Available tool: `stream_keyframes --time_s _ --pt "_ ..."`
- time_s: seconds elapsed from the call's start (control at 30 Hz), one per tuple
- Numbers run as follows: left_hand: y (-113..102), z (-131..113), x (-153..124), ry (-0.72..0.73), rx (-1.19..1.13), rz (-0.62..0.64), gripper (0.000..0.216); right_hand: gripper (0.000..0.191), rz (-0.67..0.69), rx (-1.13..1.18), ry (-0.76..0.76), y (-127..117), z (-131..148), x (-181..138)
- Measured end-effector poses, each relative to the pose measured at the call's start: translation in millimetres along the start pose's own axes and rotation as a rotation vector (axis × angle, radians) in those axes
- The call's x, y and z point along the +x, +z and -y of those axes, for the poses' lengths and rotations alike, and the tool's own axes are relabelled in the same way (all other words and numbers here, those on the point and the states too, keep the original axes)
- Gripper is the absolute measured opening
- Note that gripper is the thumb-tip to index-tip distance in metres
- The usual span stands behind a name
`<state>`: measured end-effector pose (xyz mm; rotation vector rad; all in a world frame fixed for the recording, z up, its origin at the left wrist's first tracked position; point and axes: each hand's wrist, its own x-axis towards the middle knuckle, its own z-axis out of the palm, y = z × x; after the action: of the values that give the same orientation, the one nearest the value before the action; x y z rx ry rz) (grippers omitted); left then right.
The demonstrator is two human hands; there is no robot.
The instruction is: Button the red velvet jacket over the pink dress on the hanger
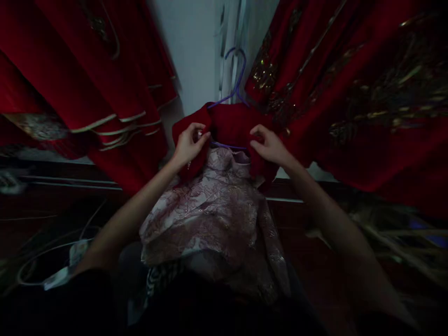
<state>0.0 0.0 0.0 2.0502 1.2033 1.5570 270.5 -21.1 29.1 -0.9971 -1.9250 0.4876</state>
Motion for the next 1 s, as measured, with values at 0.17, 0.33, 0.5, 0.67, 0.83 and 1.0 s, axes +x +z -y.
stream_keyframes --time_s 0.17,0.33,0.5,0.67,0.83,1.0 --pt "40 -21 -12 0.072 -0.072 0.131 0.018 0.015 0.04 0.203 -0.046 62 14 -2" --pt "38 -20 -32 0.06 -0.173 0.153 0.025 0.02 -0.045 0.359 0.04 76 6 -13" --pt "40 -23 -46 0.008 -0.193 -0.069 0.022 0.026 -0.038 0.449 0.097 76 10 -24" --pt "43 -28 -48 0.027 -0.182 -0.206 0.014 0.026 -0.09 0.448 0.069 81 6 -27" --pt "40 -23 -47 0.063 -0.159 -0.095 0.012 0.023 -0.138 0.457 0.067 83 0 -23" --pt "36 -21 -44 0.1 -0.09 0.016 0.01 0.023 -0.161 0.41 0.052 83 1 -22"
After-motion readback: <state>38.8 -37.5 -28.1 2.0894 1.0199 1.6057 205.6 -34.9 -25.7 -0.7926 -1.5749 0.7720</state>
